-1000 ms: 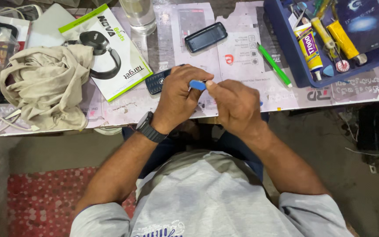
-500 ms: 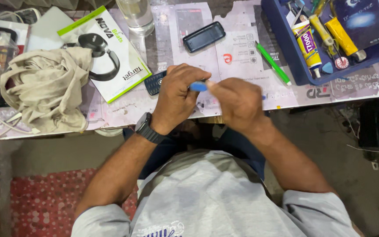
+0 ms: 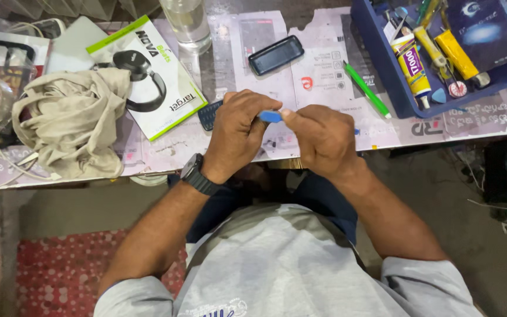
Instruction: The person cleans the internal components of a disassembled mobile phone using a blue toothbrush. They scrub the battery compartment, circuit board, and other internal parts, then clean the phone's outer casing and a separate battery component.
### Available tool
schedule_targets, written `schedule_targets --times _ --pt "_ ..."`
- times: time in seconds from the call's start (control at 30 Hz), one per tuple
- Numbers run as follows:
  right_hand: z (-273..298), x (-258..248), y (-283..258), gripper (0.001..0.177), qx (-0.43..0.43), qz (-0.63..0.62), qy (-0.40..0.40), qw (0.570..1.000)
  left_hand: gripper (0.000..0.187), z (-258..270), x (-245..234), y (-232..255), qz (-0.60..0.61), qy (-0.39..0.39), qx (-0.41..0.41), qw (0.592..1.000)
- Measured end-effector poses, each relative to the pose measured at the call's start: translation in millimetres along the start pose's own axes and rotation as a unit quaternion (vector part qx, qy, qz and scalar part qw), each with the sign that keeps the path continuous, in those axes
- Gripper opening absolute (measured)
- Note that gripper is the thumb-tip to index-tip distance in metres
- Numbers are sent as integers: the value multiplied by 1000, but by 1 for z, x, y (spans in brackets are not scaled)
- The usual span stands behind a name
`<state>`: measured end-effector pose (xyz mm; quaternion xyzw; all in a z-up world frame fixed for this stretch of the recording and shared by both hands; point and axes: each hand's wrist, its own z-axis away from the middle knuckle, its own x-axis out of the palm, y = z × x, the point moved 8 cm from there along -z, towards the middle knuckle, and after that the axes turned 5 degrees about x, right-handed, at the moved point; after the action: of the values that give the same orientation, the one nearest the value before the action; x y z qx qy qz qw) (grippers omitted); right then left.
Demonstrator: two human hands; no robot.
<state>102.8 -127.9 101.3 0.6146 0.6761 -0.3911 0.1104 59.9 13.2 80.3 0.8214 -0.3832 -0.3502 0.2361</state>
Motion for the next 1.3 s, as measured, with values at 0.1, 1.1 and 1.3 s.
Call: schedule_targets --times 0.1,1.1,1.3 --pt "2 -3 2 31 17 -7 0 1000 26 1 2 3 0 3 10 1000" --pt "6 -8 10 34 36 13 8 999 18 -2 18 -10 38 -15 -18 999" --pt "9 -5 12 37 32 10 15 999 16 -1 18 -12 22 -22 -25 999"
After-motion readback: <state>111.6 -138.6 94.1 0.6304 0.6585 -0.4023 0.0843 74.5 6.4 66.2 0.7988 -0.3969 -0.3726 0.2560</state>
